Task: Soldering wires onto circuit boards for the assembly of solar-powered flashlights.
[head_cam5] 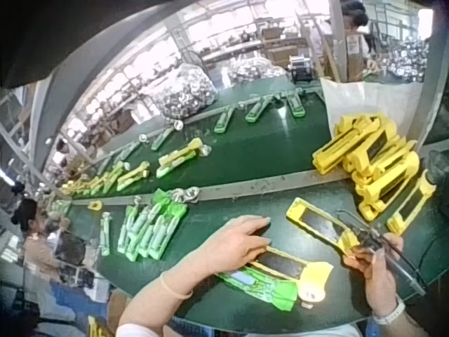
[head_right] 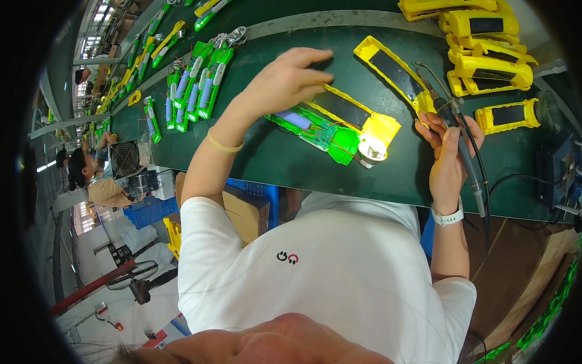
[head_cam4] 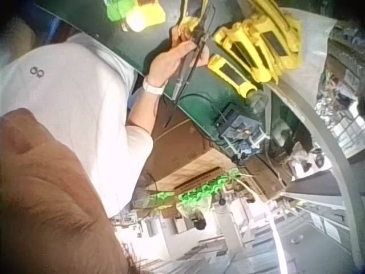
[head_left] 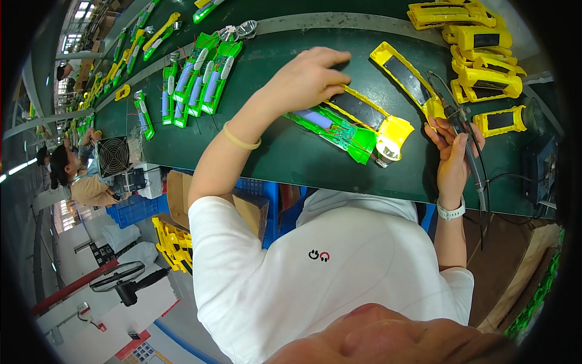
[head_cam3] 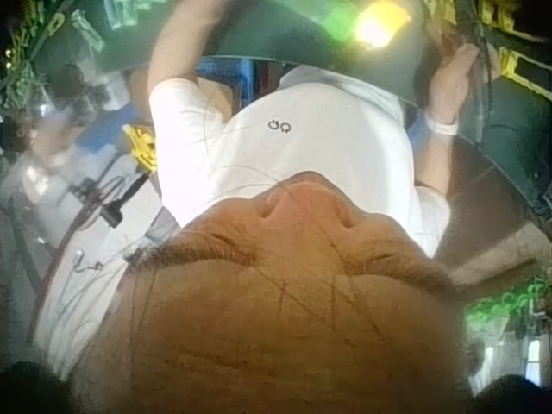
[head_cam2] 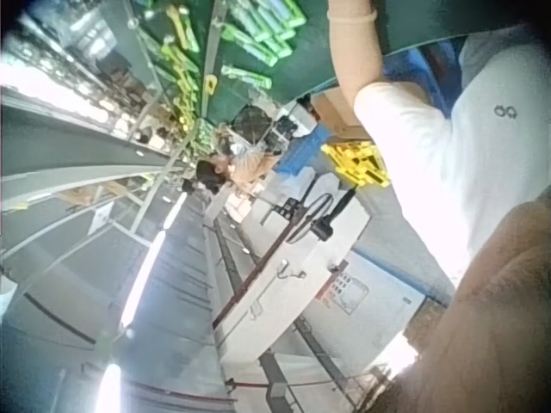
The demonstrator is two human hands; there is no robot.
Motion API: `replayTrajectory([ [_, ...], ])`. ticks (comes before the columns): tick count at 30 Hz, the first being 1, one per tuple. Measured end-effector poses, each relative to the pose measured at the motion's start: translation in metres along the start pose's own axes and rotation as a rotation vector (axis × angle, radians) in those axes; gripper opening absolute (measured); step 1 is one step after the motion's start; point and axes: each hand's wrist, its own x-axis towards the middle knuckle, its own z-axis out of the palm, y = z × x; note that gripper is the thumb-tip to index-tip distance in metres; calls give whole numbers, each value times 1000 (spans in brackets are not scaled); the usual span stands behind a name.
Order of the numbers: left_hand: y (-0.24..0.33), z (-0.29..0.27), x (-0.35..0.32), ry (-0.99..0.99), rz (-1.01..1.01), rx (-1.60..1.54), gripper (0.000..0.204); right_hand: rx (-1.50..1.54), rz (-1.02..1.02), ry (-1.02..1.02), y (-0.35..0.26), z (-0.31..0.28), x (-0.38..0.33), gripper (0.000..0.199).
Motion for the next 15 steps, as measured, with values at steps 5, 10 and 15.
replayTrajectory([
  [5,11,-24,-24,-91,-49,-363,40,70,4,-17,3,-4,-4,30],
  [10,29,-3,-61,-109,-111,-485,51,124,7,-49,3,-7,2,32],
  [15,-52,-4,5,173,-458,-294,49,109,-8,-32,8,-10,4,36],
])
